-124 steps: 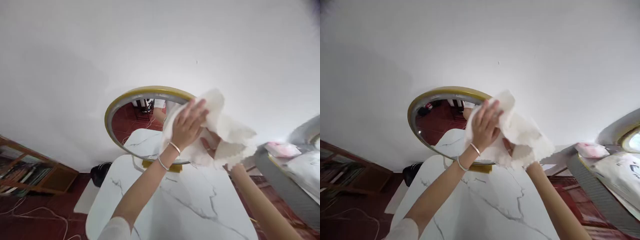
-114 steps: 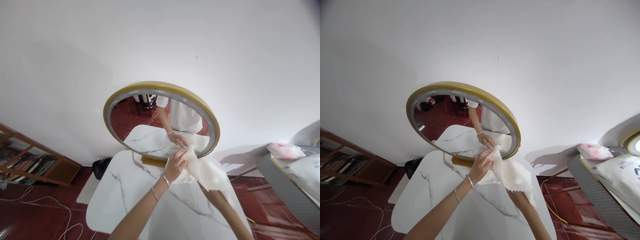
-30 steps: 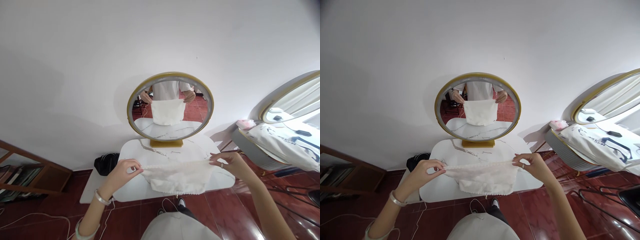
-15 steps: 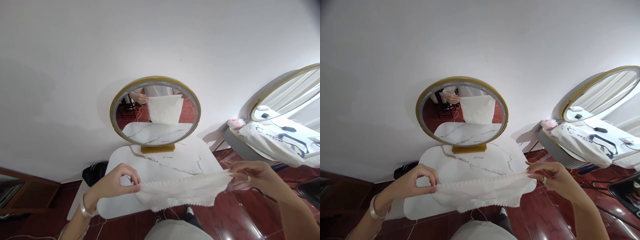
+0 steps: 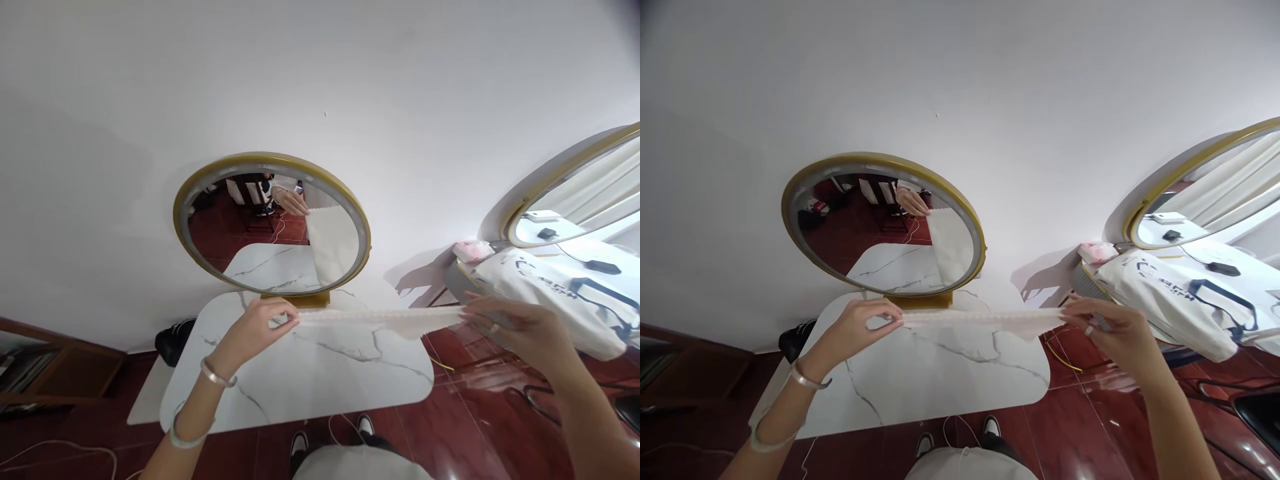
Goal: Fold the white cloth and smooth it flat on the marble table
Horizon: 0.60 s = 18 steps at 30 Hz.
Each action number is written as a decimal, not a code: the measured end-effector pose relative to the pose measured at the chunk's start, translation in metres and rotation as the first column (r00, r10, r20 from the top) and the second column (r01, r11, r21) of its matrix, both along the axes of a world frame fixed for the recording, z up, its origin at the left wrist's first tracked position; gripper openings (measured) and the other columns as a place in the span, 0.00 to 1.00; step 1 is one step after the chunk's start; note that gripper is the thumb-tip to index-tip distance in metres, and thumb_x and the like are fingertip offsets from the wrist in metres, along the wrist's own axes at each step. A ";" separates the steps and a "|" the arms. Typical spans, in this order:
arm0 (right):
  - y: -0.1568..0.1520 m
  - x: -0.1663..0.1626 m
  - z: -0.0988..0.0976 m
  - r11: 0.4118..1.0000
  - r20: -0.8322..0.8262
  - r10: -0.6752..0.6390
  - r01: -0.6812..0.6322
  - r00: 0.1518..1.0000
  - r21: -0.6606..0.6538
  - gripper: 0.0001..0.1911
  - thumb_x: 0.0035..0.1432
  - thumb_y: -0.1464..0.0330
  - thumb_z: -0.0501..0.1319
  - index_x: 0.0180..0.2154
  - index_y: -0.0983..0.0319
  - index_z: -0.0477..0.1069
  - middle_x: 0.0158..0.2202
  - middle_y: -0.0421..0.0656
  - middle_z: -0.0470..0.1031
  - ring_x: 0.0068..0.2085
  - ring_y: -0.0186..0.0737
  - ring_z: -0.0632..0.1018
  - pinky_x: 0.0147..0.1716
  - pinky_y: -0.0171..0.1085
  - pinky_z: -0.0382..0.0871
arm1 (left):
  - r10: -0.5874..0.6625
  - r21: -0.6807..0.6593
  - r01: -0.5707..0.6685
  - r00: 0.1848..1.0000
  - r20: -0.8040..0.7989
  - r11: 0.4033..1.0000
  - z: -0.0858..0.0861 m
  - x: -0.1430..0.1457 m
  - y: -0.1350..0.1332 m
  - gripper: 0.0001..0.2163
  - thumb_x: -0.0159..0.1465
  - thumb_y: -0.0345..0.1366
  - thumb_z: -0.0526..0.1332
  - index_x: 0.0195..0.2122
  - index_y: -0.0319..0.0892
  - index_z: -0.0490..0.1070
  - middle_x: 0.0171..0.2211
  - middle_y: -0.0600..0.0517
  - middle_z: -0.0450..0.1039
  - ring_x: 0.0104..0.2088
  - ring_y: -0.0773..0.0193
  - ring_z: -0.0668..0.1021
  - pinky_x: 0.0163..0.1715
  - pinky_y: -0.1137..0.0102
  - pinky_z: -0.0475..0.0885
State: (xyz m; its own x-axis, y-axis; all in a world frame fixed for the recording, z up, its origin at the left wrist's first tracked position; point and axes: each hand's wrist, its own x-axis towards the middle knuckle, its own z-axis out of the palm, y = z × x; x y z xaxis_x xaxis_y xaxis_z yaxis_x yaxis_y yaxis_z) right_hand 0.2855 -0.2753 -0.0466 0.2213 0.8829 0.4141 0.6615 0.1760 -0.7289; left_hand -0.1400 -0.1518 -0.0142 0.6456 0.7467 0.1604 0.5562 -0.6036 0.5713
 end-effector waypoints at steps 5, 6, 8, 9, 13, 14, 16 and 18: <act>-0.048 0.021 -0.011 0.969 0.139 0.219 -0.198 0.966 -0.149 0.08 0.54 0.59 0.65 0.36 0.52 0.80 0.35 0.43 0.80 0.35 0.45 0.81 0.29 0.36 0.78 | 0.009 -0.213 -0.033 0.994 -0.112 0.976 -0.002 0.006 -0.052 0.09 0.67 0.37 0.54 0.32 0.46 0.71 0.33 0.57 0.75 0.34 0.68 0.76 0.40 0.73 0.70; -0.056 0.023 -0.014 0.966 0.161 0.225 -0.198 0.961 -0.167 0.09 0.54 0.59 0.65 0.38 0.50 0.80 0.36 0.42 0.80 0.35 0.46 0.81 0.29 0.37 0.78 | -0.003 -0.262 -0.029 0.993 -0.119 0.965 -0.001 0.007 -0.061 0.09 0.67 0.36 0.54 0.31 0.46 0.71 0.34 0.57 0.74 0.34 0.68 0.75 0.40 0.74 0.69; -0.067 0.026 -0.016 0.968 0.183 0.230 -0.204 0.956 -0.147 0.09 0.54 0.58 0.64 0.38 0.48 0.80 0.35 0.41 0.81 0.35 0.48 0.82 0.30 0.38 0.80 | -0.029 -0.338 -0.020 0.990 -0.138 0.941 0.000 0.008 -0.075 0.12 0.67 0.35 0.52 0.29 0.46 0.72 0.37 0.56 0.73 0.36 0.69 0.75 0.40 0.75 0.68; -0.071 0.027 -0.015 0.969 0.176 0.230 -0.210 0.957 -0.127 0.09 0.54 0.57 0.64 0.37 0.48 0.80 0.34 0.41 0.81 0.34 0.48 0.82 0.31 0.38 0.80 | -0.040 -0.367 -0.019 0.988 -0.152 0.930 0.002 0.008 -0.080 0.13 0.67 0.35 0.52 0.29 0.46 0.73 0.38 0.55 0.72 0.36 0.69 0.75 0.39 0.75 0.68; -0.060 0.034 -0.010 0.958 0.050 0.215 -0.200 0.975 -0.207 0.10 0.54 0.56 0.63 0.32 0.51 0.80 0.32 0.46 0.81 0.32 0.47 0.81 0.28 0.37 0.79 | -0.039 -0.416 -0.039 0.983 -0.177 0.908 0.003 0.020 -0.078 0.14 0.67 0.35 0.51 0.32 0.49 0.76 0.41 0.54 0.71 0.39 0.67 0.74 0.36 0.75 0.68; -0.051 0.036 -0.010 0.946 0.014 0.199 -0.188 0.980 -0.264 0.11 0.54 0.55 0.63 0.32 0.52 0.80 0.33 0.47 0.80 0.32 0.47 0.81 0.28 0.37 0.78 | -0.024 -0.411 -0.051 0.984 -0.176 0.910 0.000 0.025 -0.072 0.14 0.68 0.36 0.51 0.33 0.49 0.76 0.41 0.54 0.71 0.38 0.67 0.74 0.36 0.75 0.68; -0.026 0.042 -0.019 0.915 -0.052 0.153 -0.161 0.987 -0.369 0.14 0.53 0.54 0.63 0.33 0.55 0.79 0.35 0.47 0.80 0.33 0.45 0.80 0.27 0.36 0.76 | 0.017 -0.369 -0.086 0.982 -0.186 0.925 -0.011 0.039 -0.054 0.15 0.68 0.37 0.49 0.35 0.48 0.76 0.42 0.53 0.71 0.38 0.66 0.74 0.37 0.73 0.69; 0.008 0.048 -0.039 0.888 -0.105 0.123 -0.157 0.987 -0.433 0.17 0.53 0.52 0.63 0.34 0.58 0.78 0.35 0.47 0.80 0.32 0.43 0.79 0.28 0.37 0.75 | 0.055 -0.289 -0.116 0.976 -0.210 0.950 -0.032 0.055 -0.031 0.15 0.68 0.37 0.48 0.38 0.47 0.76 0.43 0.52 0.71 0.40 0.64 0.74 0.41 0.70 0.70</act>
